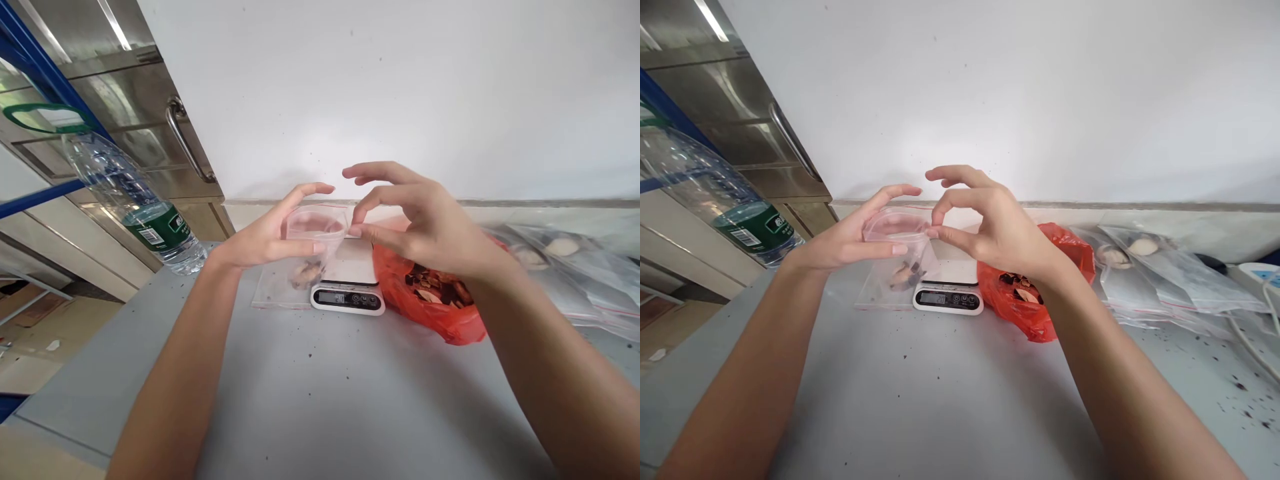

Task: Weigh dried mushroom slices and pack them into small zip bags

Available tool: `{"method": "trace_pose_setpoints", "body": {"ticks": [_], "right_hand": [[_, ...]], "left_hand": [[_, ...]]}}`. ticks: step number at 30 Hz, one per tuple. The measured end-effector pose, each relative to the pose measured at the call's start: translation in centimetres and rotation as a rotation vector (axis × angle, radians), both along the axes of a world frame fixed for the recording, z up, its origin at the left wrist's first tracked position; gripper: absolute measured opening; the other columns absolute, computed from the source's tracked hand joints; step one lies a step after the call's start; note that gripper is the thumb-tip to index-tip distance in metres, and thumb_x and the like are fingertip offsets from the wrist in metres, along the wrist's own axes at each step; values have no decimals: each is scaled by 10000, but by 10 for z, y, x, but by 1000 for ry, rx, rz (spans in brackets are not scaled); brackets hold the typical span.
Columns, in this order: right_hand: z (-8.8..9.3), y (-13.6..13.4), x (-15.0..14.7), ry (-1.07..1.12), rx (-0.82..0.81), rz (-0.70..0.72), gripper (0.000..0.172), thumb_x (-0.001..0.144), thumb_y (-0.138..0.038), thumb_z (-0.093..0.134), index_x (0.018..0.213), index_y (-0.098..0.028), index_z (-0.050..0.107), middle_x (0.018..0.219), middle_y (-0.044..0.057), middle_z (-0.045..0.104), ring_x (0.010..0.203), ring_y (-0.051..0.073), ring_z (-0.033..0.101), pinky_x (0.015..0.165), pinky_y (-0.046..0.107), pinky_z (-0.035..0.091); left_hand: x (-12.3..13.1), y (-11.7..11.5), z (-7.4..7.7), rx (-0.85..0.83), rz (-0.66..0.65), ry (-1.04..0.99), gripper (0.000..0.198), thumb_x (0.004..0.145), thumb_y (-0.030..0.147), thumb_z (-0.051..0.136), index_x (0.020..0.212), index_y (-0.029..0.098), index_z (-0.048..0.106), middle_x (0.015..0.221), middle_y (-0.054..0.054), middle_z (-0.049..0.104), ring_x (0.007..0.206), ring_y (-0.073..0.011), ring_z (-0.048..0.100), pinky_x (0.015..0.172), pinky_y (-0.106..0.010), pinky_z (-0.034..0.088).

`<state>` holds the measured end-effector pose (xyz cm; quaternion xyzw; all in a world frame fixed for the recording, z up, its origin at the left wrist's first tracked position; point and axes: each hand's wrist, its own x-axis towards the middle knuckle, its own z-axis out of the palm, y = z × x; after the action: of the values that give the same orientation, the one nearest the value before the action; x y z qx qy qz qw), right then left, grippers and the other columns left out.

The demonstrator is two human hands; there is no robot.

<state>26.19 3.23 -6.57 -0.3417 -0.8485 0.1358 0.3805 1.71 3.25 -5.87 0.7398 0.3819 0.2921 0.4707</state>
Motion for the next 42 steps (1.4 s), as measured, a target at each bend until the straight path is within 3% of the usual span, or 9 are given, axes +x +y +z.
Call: {"method": "trace_pose_setpoints", "body": {"ticks": [4,7,11,15,19,23,26,31,42], "right_hand": [[11,-10,1,78,-69,94,84,903,-333,692,876,-288,757,1368,56,666,1362,343,565,1054,514,541],[12,-9,5,46,-83,121,92,852,-353,741,919,-293,764,1427,47,632,1414,347,515,1069,503,532],[11,-4,9,27,-49,113,191,859,-430,738,772,-260,732,1419,66,631,1322,346,584,1027,495,534],[13,-4,12,74,-133,41,293,845,-485,754,706,-250,648,918,72,726,889,272,679,744,414,552],[16,-5,18,105,-283,-45,276,824,-438,779,708,-256,607,564,-19,559,551,179,543,555,354,444],[19,-2,29,83,-364,-64,253,793,-415,797,955,-248,696,574,-28,629,544,186,579,573,359,458],[21,1,35,-11,-387,-88,218,794,-417,809,752,-234,699,653,26,689,589,187,595,579,362,450],[22,-3,34,64,-385,33,384,808,-416,813,552,-246,583,540,-1,541,523,144,475,517,351,391],[13,0,30,234,-393,50,381,735,-466,889,590,-240,619,554,-16,524,530,123,439,466,315,319]], "left_hand": [[0,-5,7,37,-68,-11,809,786,335,837,1495,314,449,1359,-91,666,1411,-362,547,1120,-480,492],[2,-5,6,-13,-82,-67,852,775,337,844,1517,321,425,1350,-84,672,1357,-359,599,1087,-481,527],[5,-1,0,-10,-97,-108,727,795,364,843,1434,265,509,1259,-85,728,1195,-323,703,1002,-448,586],[7,3,-3,122,48,-31,497,820,486,851,1189,189,703,1072,-89,795,1054,-301,763,928,-409,625],[7,3,0,258,134,-5,446,837,597,812,883,155,784,870,-89,807,875,-269,787,847,-396,659],[5,2,2,311,136,-1,397,863,566,799,853,168,799,812,-71,800,804,-232,780,771,-352,674],[5,2,2,345,122,15,324,894,486,783,833,168,792,780,-60,792,772,-210,775,733,-313,669],[8,-3,5,491,149,42,195,892,317,764,773,163,784,740,-46,783,715,-188,765,670,-257,637],[6,-1,3,664,247,-39,178,890,328,747,752,222,788,718,-21,761,686,-176,716,654,-286,601]]}}
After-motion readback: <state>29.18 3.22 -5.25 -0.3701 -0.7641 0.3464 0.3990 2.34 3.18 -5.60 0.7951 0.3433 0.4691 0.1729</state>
